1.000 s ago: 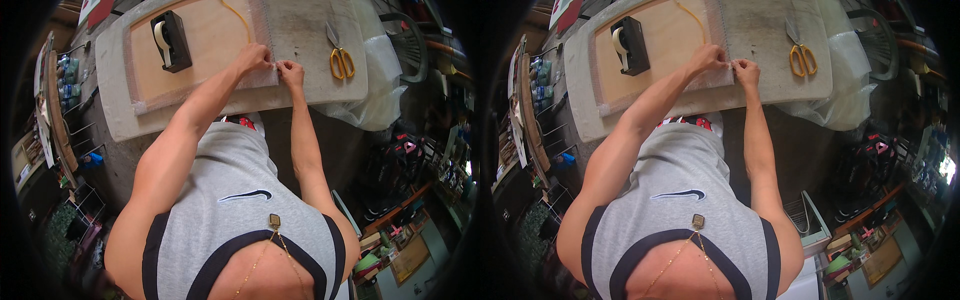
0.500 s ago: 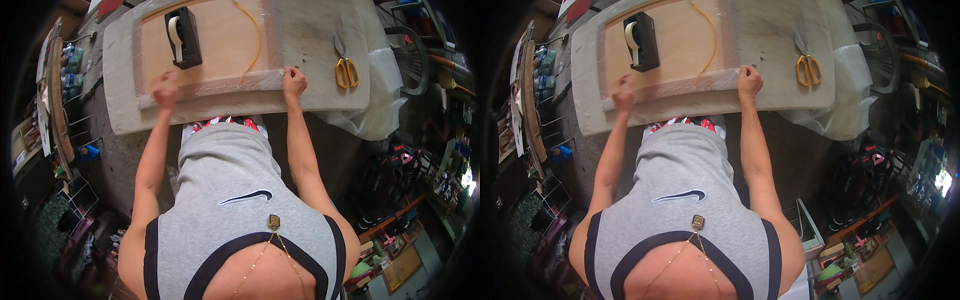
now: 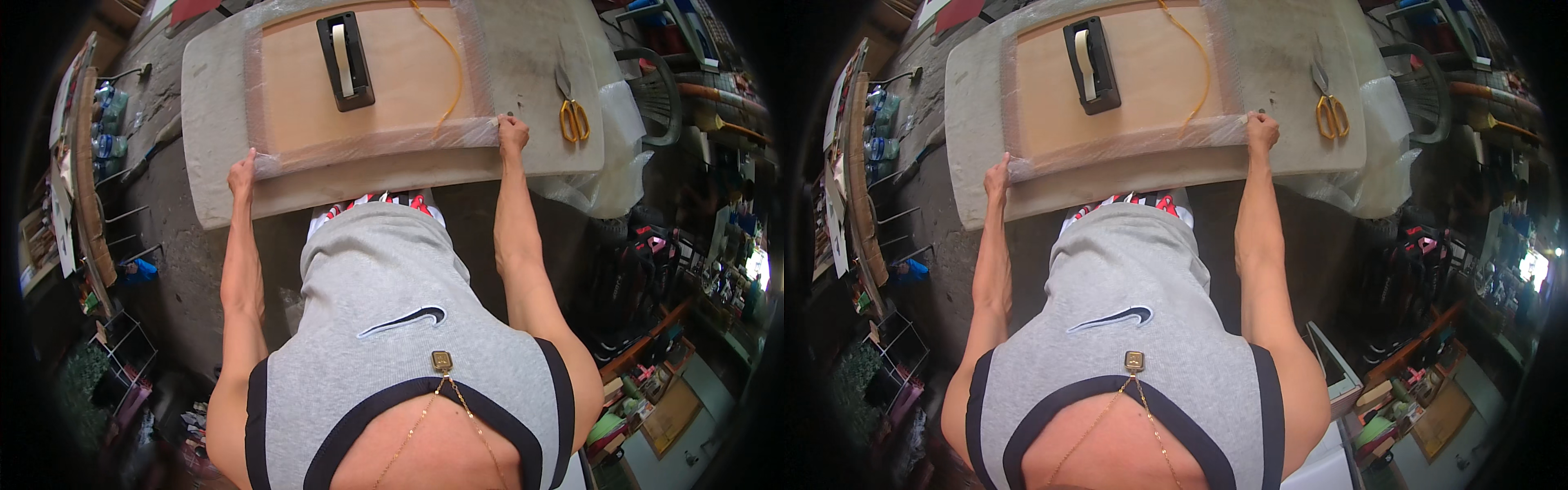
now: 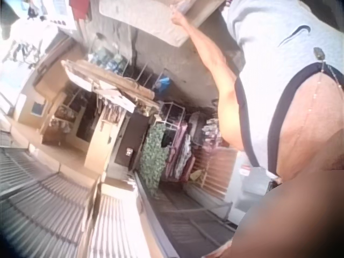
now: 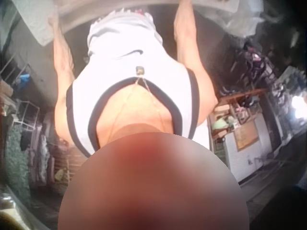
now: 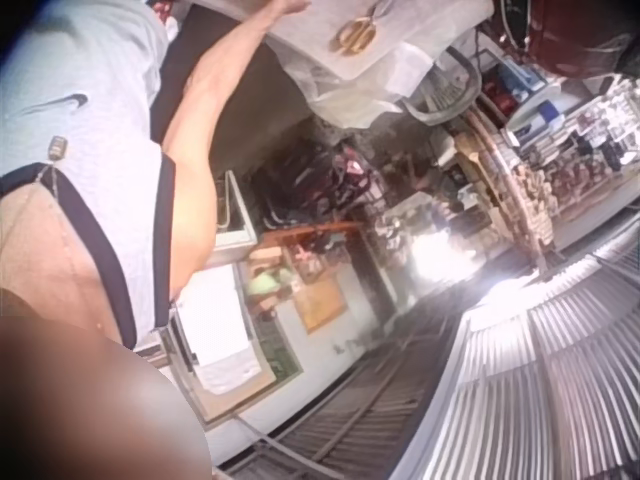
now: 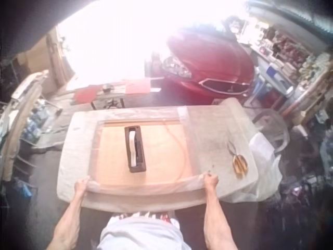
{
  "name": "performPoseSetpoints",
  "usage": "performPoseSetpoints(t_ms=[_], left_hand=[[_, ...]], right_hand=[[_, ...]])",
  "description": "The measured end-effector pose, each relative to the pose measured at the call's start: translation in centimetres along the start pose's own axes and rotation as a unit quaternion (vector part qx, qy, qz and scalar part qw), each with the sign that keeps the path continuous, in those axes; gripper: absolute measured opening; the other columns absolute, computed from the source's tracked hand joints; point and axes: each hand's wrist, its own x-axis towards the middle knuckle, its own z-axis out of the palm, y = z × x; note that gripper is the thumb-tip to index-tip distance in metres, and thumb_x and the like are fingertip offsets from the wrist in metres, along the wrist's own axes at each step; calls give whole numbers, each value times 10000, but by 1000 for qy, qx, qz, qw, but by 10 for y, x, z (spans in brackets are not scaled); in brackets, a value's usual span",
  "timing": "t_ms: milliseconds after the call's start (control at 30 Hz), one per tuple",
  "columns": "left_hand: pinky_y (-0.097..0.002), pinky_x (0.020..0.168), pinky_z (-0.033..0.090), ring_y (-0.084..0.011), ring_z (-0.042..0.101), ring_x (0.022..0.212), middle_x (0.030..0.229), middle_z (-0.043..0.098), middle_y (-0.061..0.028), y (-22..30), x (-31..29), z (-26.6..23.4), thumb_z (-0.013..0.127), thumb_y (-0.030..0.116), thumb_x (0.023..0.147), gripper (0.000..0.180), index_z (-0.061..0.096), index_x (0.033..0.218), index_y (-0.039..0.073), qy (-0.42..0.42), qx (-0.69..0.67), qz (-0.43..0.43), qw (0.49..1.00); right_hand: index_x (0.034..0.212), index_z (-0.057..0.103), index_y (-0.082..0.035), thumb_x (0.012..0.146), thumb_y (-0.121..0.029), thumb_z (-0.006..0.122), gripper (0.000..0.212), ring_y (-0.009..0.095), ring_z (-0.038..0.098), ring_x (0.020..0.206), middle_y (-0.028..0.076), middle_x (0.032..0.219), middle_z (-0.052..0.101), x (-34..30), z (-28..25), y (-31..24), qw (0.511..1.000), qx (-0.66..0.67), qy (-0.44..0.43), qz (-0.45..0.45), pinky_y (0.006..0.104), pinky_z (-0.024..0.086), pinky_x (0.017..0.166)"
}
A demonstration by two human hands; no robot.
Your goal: The person cuts a sheet of bubble wrap to size, places a framed artwork on it, and wraps the frame with the bubble wrap. They secure the wrap with tape and then place the wrapped frame into a stack of other framed artworks.
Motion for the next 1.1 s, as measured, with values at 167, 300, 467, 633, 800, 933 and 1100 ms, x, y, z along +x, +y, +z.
performPoseSetpoints(t_ms=[167,300,467,633,800,933,1100], left_hand=[[-350,645,463,-203,592,614,628,610,-95,-2,-1,-25,611,545,783,530,705,837,26,-13,-4,40,999],[-325,596,460,-162,570,579,610,594,-58,-13,5,-53,656,505,766,492,708,855,25,-32,-10,54,998],[-306,558,465,-145,554,568,616,576,-48,-28,22,-57,698,450,752,469,704,888,1,-65,11,75,995],[-282,519,470,-123,544,575,625,564,-40,-43,40,-56,723,410,749,436,699,844,-15,-99,-37,68,992],[-279,522,484,-121,539,579,612,541,-23,-50,44,-51,733,385,751,405,691,790,-16,-96,-71,61,991],[-293,533,479,-140,563,545,614,588,-49,-49,47,-51,725,406,746,408,704,819,5,-61,-25,75,995],[-307,578,486,-170,602,533,670,657,-95,-53,62,-59,713,436,735,411,723,860,45,-50,37,98,993]], right_hand=[[804,700,-11,756,-250,706,244,159,596,659,61,710,659,-23,-13,4,996,33,-9,84,320,464,644],[750,675,0,784,-184,692,187,115,529,584,25,642,601,-65,-24,24,987,118,-32,100,281,421,558],[749,662,-7,812,-151,682,158,80,475,525,-12,635,580,-122,-9,59,959,212,-54,178,248,366,485],[839,683,6,818,-170,694,178,92,557,661,9,742,634,-154,6,72,935,304,5,180,243,437,623],[882,696,28,797,-151,704,198,141,598,751,62,833,669,-151,7,68,948,222,31,227,274,461,708],[906,690,55,792,-143,698,229,179,614,769,99,864,676,-152,-2,71,909,339,-34,239,301,471,719],[886,674,66,830,-100,661,175,138,611,716,75,824,668,-188,-10,81,877,426,-90,205,259,466,663]])
